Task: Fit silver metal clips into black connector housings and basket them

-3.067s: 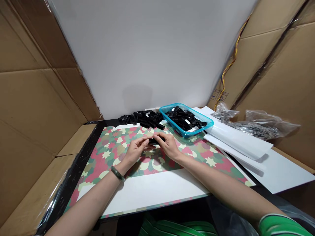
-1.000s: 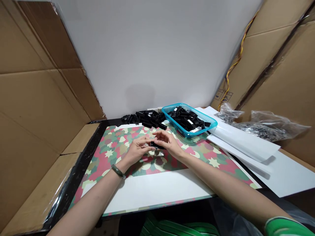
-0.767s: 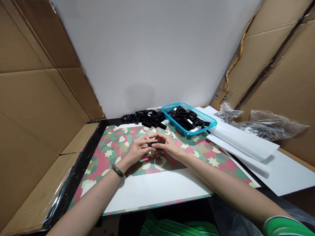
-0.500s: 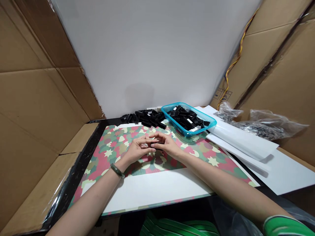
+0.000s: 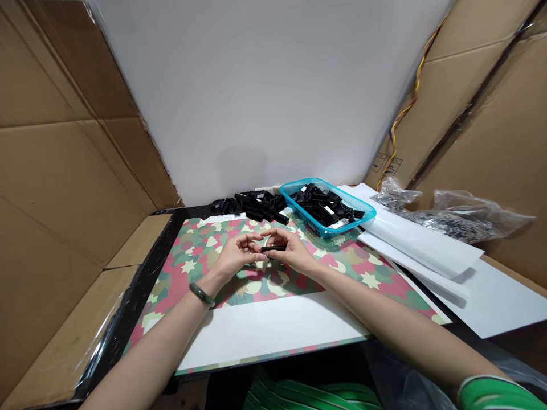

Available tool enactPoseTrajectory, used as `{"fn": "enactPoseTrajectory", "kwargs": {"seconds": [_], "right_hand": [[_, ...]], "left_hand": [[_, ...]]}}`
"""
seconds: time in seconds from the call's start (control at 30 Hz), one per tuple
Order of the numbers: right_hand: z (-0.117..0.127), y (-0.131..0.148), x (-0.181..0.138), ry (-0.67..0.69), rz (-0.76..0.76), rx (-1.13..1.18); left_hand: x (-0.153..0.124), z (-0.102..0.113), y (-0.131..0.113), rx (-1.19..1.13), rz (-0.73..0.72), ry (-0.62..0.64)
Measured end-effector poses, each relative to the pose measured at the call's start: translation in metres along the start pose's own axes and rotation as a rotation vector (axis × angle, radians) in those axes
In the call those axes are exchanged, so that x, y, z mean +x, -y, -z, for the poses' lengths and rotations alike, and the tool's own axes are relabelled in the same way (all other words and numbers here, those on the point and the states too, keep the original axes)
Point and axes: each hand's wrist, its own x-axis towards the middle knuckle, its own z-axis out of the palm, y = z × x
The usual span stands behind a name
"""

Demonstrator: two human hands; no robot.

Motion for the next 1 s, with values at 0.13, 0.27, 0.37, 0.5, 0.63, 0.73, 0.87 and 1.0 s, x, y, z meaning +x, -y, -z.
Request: {"fn": "enactPoseTrajectory", "kwargs": {"seconds": [0.13,0.27,0.37,0.5,0.63,0.73,0.87,1.0], "right_hand": [[0.001,0.000,0.000,-0.002,-0.014,0.023],[0.001,0.000,0.000,-0.010,-0.015,0.044],[0.000,-0.001,0.000,-0.020,-0.018,0.053],[-0.002,0.001,-0.001,-0.040,-0.038,0.049],[0.001,0.007,-0.002,-0.010,-0.103,0.088],[0.007,0.010,-0.001,0.063,-0.232,0.180],[0.011,0.005,0.002,0.051,-0.282,0.112],[0.008,-0.004,0.003,-0.094,-0.132,0.067]], "left_hand": [[-0.004,-0.006,-0.005,0.052,-0.039,-0.075],[-0.005,-0.008,-0.005,0.043,-0.049,-0.111],[-0.005,-0.008,-0.005,0.047,-0.053,-0.127],[-0.005,-0.009,-0.005,0.064,-0.069,-0.114],[-0.004,-0.007,-0.004,0.093,-0.152,-0.140],[-0.002,-0.003,-0.001,0.123,-0.256,-0.195],[0.000,-0.001,0.003,0.184,-0.354,-0.210],[0.003,-0.001,0.009,0.116,-0.330,-0.126]]}}
